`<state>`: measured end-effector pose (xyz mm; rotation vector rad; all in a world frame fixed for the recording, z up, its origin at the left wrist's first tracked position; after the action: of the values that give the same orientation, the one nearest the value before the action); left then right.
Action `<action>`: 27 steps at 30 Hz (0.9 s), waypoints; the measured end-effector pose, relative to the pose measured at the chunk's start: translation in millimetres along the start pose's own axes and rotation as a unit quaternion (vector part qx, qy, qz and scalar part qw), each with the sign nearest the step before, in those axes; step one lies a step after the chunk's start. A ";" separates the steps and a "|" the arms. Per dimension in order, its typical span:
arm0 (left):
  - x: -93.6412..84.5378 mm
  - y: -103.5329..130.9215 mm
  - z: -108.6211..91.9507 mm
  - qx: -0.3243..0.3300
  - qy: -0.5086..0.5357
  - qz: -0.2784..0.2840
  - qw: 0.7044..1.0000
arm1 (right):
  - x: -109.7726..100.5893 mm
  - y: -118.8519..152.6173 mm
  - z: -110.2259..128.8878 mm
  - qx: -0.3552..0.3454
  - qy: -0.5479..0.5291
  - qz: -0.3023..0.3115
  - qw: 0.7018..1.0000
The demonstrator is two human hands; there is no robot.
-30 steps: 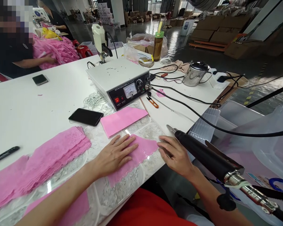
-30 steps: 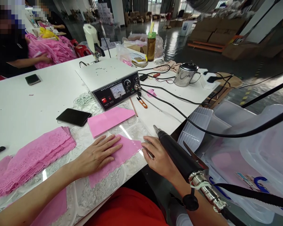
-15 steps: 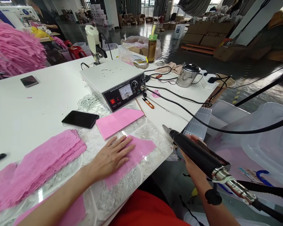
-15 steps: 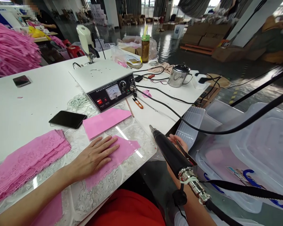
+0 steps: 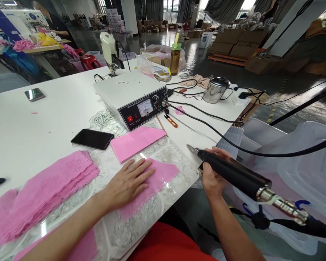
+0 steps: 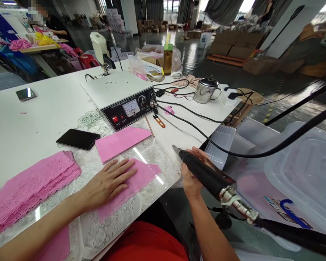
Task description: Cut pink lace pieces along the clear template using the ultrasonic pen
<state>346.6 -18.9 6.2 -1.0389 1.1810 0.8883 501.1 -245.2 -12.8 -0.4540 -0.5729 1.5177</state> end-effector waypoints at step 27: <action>1.2 -0.7 -1.2 -0.015 0.029 0.013 0.999 | 13.8 -29.1 49.2 0.051 -0.187 -0.010 0.981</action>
<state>347.1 -20.3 5.1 -1.0813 1.2355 0.9035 493.8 -235.5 44.8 -0.0814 -0.7843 1.6163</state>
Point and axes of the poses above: each hand's wrist, its own y-axis away from the middle knuckle, its own x-axis out of the palm, z = x × y, the point moved 6 cm from there along -y, towards the middle knuckle, and after that the axes turned 4 degrees about -x, right-handed, at the moved point
